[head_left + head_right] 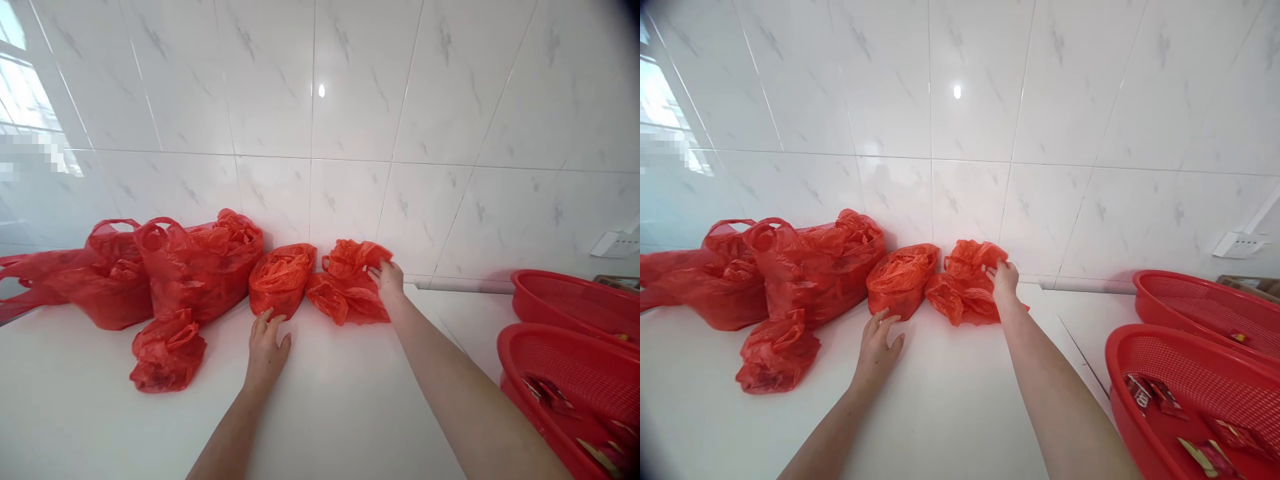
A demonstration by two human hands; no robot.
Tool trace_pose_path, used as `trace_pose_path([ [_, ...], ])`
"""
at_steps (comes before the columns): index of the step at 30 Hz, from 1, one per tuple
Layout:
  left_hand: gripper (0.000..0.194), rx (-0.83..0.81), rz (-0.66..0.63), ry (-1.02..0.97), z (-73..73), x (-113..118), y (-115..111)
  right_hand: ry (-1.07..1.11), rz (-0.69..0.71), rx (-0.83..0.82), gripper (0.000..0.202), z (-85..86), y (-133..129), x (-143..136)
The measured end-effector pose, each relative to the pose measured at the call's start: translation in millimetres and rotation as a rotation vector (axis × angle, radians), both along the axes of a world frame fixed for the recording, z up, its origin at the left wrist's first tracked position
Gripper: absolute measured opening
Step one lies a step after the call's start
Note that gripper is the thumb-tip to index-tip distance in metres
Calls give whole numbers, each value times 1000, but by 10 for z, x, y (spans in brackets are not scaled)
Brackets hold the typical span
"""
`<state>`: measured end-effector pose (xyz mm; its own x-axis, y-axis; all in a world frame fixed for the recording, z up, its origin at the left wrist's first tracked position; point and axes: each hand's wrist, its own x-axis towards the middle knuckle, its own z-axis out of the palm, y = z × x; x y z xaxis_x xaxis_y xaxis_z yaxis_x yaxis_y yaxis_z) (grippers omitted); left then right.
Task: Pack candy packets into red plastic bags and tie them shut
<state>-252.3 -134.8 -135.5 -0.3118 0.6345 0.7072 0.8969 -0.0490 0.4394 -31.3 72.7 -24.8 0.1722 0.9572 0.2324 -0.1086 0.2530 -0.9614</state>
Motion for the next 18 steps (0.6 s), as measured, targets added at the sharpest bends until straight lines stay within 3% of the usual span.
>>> trace_pose_path([
  [4, 34, 44, -43, 2, 36, 23, -12, 182, -39, 39, 23, 290, -171, 206],
  [7, 47, 72, -77, 15, 125, 148, -56, 245, 2, 100, 23, 390, -471, 338],
  [12, 71, 166, -186, 150, 313, 672, -22, 217, 207, 87, 21, 200, -1084, 336],
  [15, 53, 112, -232, 246, 390, 1007, 172, 116, 356, 22, 23, 21, -1396, 372],
  [18, 34, 5, -161, 240, 450, 1161, 420, 94, 300, 10, 28, -121, -1594, 602],
])
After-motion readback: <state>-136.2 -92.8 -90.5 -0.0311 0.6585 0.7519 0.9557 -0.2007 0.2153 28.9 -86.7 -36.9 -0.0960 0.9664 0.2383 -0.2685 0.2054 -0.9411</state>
